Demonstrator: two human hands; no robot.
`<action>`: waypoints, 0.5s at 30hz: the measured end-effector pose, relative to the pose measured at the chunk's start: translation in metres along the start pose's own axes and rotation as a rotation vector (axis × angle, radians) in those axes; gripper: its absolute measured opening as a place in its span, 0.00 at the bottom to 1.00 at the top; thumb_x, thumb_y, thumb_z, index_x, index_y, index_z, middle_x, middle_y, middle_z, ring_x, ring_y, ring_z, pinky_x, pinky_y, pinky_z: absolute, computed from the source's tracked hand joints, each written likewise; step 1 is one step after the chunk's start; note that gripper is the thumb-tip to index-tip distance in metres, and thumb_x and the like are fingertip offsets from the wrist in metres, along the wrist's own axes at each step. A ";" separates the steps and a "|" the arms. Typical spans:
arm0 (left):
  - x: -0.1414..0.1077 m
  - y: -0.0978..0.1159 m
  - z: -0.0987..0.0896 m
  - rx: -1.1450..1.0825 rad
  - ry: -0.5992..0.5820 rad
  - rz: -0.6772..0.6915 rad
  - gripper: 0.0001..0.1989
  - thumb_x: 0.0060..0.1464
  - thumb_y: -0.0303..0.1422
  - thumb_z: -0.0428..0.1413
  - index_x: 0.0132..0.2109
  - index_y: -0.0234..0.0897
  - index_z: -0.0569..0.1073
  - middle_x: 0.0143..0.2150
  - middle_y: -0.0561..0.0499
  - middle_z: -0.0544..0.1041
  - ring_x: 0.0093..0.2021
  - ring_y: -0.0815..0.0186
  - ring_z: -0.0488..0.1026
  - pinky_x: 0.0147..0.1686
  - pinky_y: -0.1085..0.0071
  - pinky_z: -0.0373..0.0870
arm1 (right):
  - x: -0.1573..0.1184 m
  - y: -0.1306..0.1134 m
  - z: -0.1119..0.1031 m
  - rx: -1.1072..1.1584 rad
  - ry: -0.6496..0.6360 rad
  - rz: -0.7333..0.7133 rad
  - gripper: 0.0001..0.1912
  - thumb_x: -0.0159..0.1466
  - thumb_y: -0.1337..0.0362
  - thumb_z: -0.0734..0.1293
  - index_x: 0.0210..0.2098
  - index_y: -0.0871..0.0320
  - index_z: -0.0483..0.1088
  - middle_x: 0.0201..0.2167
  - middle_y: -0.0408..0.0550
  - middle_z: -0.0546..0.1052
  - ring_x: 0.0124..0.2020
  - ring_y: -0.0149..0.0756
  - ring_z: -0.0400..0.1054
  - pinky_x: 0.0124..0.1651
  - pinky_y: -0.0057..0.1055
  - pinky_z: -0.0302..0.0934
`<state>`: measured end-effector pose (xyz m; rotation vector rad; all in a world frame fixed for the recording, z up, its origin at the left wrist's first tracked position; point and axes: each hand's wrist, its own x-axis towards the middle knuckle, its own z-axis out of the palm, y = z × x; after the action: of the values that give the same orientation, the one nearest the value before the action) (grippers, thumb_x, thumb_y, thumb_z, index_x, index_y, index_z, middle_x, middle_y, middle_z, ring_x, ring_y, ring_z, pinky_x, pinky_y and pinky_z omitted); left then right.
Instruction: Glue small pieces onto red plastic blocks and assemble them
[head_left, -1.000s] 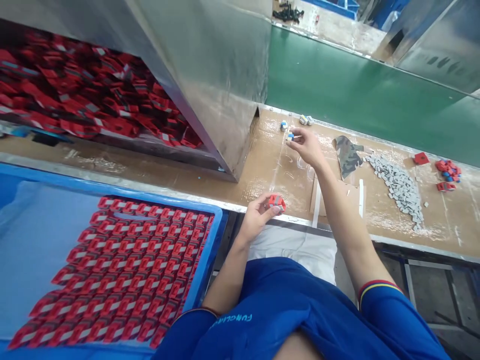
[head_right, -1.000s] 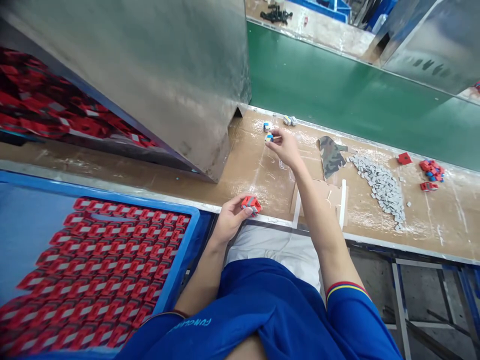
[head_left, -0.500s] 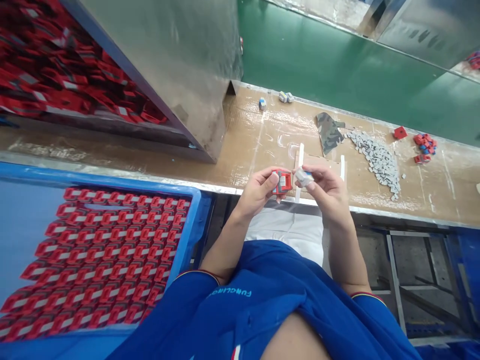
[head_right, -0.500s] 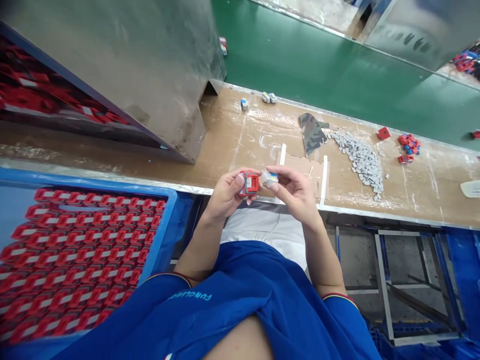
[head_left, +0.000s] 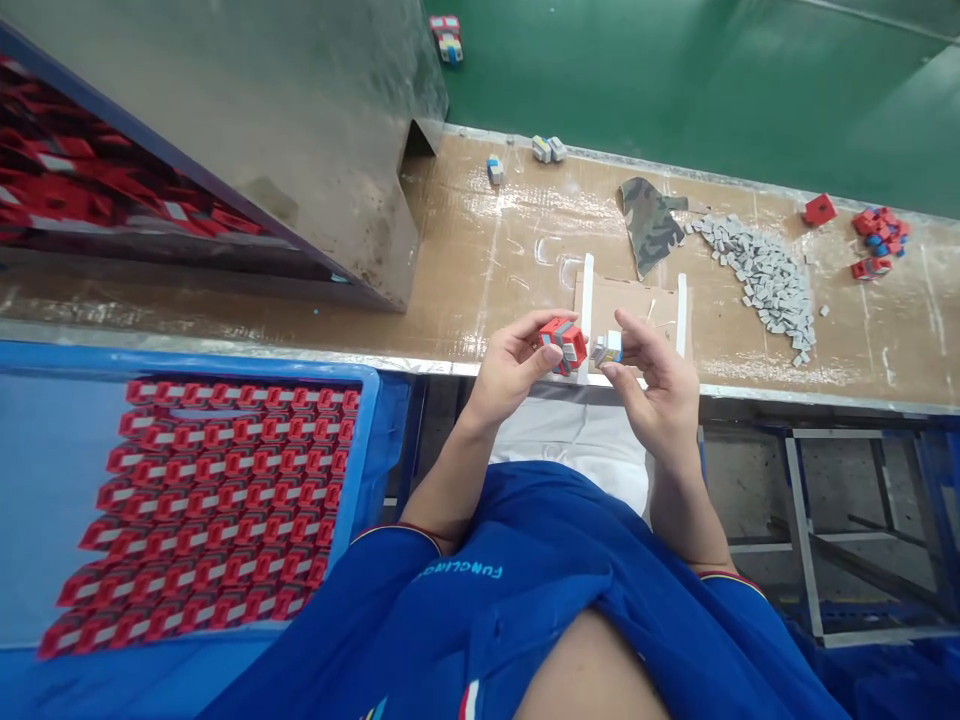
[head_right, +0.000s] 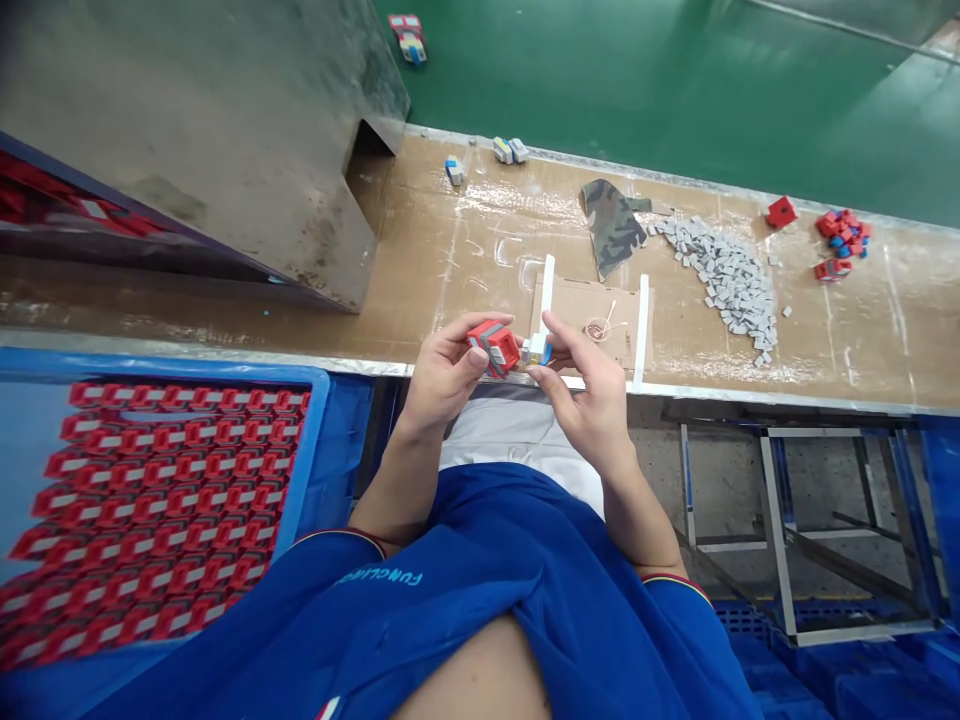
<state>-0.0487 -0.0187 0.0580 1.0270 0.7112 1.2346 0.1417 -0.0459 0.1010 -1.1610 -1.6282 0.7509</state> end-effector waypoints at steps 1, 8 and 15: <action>0.000 0.000 0.001 0.039 0.020 0.008 0.27 0.53 0.50 0.69 0.53 0.39 0.80 0.44 0.46 0.84 0.42 0.64 0.82 0.38 0.72 0.80 | -0.001 -0.001 0.000 -0.008 0.017 -0.003 0.22 0.67 0.61 0.74 0.60 0.48 0.75 0.43 0.44 0.82 0.39 0.33 0.78 0.45 0.32 0.78; 0.002 -0.002 0.009 0.137 0.037 0.040 0.23 0.52 0.46 0.71 0.49 0.36 0.80 0.44 0.47 0.84 0.44 0.64 0.82 0.42 0.71 0.79 | 0.003 -0.006 -0.003 -0.092 0.019 -0.023 0.12 0.68 0.60 0.74 0.50 0.53 0.79 0.37 0.44 0.84 0.35 0.34 0.80 0.41 0.30 0.77; 0.001 0.001 0.016 0.062 0.079 -0.053 0.20 0.51 0.44 0.72 0.44 0.35 0.79 0.40 0.49 0.84 0.40 0.66 0.82 0.38 0.73 0.79 | 0.007 0.000 -0.005 -0.228 -0.044 -0.048 0.13 0.72 0.55 0.70 0.49 0.56 0.79 0.35 0.46 0.81 0.34 0.34 0.76 0.38 0.31 0.74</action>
<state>-0.0344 -0.0213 0.0654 1.0083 0.8375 1.2193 0.1453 -0.0398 0.1052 -1.2669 -1.8083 0.5746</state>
